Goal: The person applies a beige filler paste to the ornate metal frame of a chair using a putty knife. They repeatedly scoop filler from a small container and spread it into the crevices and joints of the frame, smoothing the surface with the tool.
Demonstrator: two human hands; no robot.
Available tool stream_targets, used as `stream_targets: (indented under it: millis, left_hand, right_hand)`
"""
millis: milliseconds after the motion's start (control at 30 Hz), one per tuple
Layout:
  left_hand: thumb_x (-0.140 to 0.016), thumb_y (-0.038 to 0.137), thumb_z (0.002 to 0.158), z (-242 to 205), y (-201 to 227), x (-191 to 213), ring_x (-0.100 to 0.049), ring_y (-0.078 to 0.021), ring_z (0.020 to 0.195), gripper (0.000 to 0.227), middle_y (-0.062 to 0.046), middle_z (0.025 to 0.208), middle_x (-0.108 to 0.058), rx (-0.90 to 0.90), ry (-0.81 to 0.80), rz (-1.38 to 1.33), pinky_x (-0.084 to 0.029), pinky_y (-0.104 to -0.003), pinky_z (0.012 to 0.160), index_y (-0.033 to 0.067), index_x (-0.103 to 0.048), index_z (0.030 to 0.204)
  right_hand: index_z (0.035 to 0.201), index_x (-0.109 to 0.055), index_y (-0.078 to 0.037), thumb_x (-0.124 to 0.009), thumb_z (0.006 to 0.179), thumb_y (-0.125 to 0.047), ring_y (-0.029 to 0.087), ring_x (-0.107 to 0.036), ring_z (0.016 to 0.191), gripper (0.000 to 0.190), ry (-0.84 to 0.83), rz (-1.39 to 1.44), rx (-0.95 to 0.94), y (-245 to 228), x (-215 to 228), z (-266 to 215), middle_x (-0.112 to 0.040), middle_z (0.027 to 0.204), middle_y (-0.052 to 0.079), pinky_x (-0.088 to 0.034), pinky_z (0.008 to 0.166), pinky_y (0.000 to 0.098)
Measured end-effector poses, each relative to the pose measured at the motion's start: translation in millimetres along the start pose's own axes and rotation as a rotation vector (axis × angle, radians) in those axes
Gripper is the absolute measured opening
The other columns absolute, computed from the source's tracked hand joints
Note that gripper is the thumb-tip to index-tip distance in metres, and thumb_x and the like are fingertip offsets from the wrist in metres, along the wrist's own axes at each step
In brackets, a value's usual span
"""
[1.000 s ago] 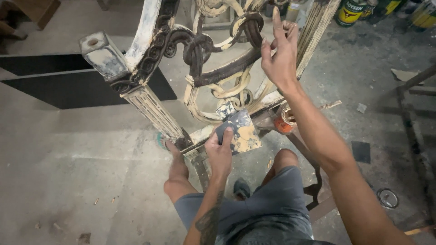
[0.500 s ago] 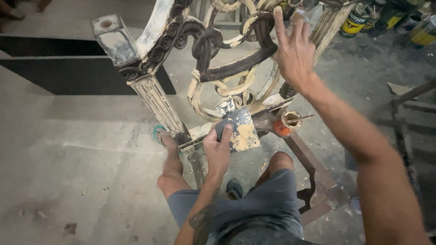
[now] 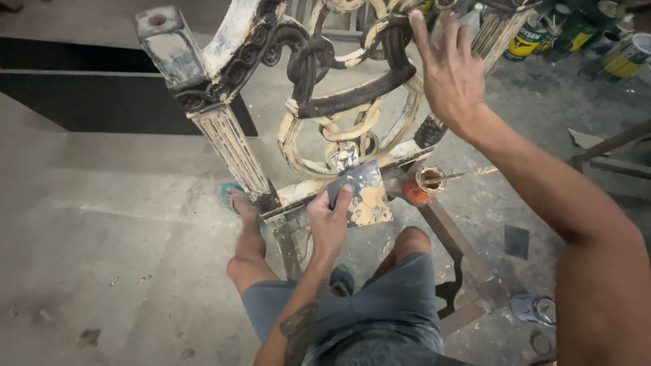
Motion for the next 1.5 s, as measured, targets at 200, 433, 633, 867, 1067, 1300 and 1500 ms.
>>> stream_targets:
  millis: [200,433,633,867,1067,1300,1500]
  left_hand:
    - [-0.066,0.032,0.099,-2,1,3,-0.027,-0.0062,0.047,0.046,0.005,0.063,-0.043,0.026,0.016,0.021,-0.021,-0.028,0.042,0.0176,-0.042,0.063]
    - [-0.066,0.033,0.099,-2,-10,10,-0.025,-0.0056,0.047,0.024,0.009,0.055,-0.031,0.013,0.038,0.044,-0.02,-0.029,0.043,0.0113,-0.075,0.095]
    - [-0.065,0.036,0.1,-6,-10,7,-0.026,-0.0058,0.05,0.034,0.009,0.059,-0.032,0.022,-0.012,0.019,-0.023,-0.03,0.047,0.0184,-0.054,0.073]
    - [-0.065,0.039,0.099,-8,-10,0,-0.024,-0.0075,0.048,0.039,0.007,0.057,-0.03,-0.004,-0.008,0.04,-0.022,-0.031,0.046,0.0181,-0.049,0.07]
    - [-0.067,0.031,0.099,-14,-12,-5,-0.03,-0.0069,0.051,0.032,0.008,0.059,-0.037,0.107,-0.003,0.01,-0.025,-0.029,0.047,0.0177,-0.053,0.073]
    - [-0.067,0.033,0.098,-17,-8,0,-0.032,-0.0066,0.05,0.022,0.008,0.059,-0.04,0.15,0.006,0.014,-0.025,-0.028,0.044,0.0141,-0.07,0.088]
    - [-0.063,0.035,0.099,-18,0,3,-0.029,-0.0079,0.048,0.024,0.006,0.057,-0.036,0.153,-0.009,0.034,-0.026,-0.03,0.045,0.0121,-0.07,0.098]
  right_hand:
    - [0.164,-0.029,-0.018,-0.066,0.089,0.002,0.034,-0.054,0.111,0.085,-0.044,-0.04,0.037,5,-6,5,-0.04,0.137,0.024,-0.068,0.059,0.0344]
    - [0.147,-0.038,-0.019,-0.07,0.093,-0.005,0.032,-0.05,0.113,0.064,-0.018,-0.019,0.068,11,29,3,-0.038,0.139,0.018,-0.061,0.047,0.0325]
    - [0.157,-0.046,-0.027,-0.077,0.082,-0.004,0.029,-0.053,0.099,0.084,0.257,-0.237,0.081,13,13,-2,-0.041,0.137,0.014,-0.055,0.06,0.032]
    - [0.166,-0.024,-0.003,-0.067,0.095,-0.017,0.033,-0.042,0.126,0.085,-0.123,-0.23,0.183,-2,-1,7,-0.023,0.161,0.016,-0.057,0.096,0.0531]
    - [0.163,-0.036,-0.013,-0.058,0.1,-0.008,0.031,-0.054,0.113,0.067,-0.021,-0.181,0.245,9,25,3,-0.038,0.149,0.016,-0.069,0.069,0.039]
    - [0.155,-0.049,-0.01,-0.054,0.096,0.016,0.04,-0.05,0.096,0.065,0.168,0.693,0.118,11,8,-5,-0.045,0.115,0.026,-0.053,0.067,0.0423]
    - [0.162,-0.038,-0.014,-0.051,0.104,0.005,0.026,-0.04,0.093,0.062,-0.009,1.05,0.04,15,-7,7,-0.031,0.111,0.018,-0.051,0.083,0.045]
Point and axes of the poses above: each hand's wrist, its own z-axis towards the middle knuckle, its own x-axis out of the back of the hand, y = z × x, the point moved 2 cm from there along z, towards the middle knuckle
